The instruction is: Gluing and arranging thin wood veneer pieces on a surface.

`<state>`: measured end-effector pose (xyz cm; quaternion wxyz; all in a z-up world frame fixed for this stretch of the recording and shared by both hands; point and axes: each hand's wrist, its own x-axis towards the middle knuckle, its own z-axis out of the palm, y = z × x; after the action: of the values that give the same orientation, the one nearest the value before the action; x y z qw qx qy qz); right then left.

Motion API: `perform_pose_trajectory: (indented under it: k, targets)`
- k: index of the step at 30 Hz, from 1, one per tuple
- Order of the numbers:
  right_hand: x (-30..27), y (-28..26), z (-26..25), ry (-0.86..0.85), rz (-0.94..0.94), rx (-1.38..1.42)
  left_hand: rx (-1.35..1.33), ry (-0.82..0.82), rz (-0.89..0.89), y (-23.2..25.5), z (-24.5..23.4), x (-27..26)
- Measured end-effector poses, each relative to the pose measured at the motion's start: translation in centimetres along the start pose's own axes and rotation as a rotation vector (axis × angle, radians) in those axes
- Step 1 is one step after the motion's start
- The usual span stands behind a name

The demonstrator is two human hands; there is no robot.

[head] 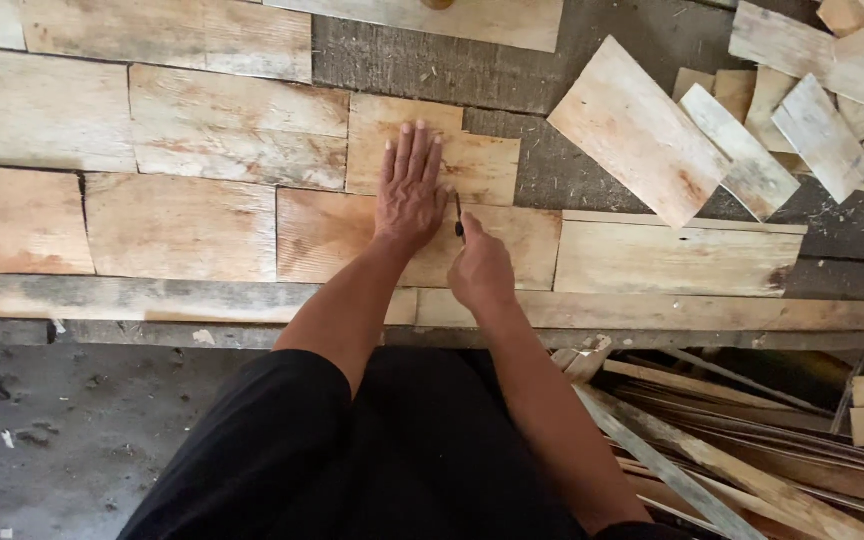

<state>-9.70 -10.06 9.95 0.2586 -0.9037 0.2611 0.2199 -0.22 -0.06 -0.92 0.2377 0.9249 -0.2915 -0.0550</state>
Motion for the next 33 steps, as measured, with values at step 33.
perform_pose_trajectory:
  k: [33]
  targets:
    - [7.4,0.1,-0.4,0.193,-0.082,0.088,-0.034,0.042,0.002,0.0,-0.2,-0.2]
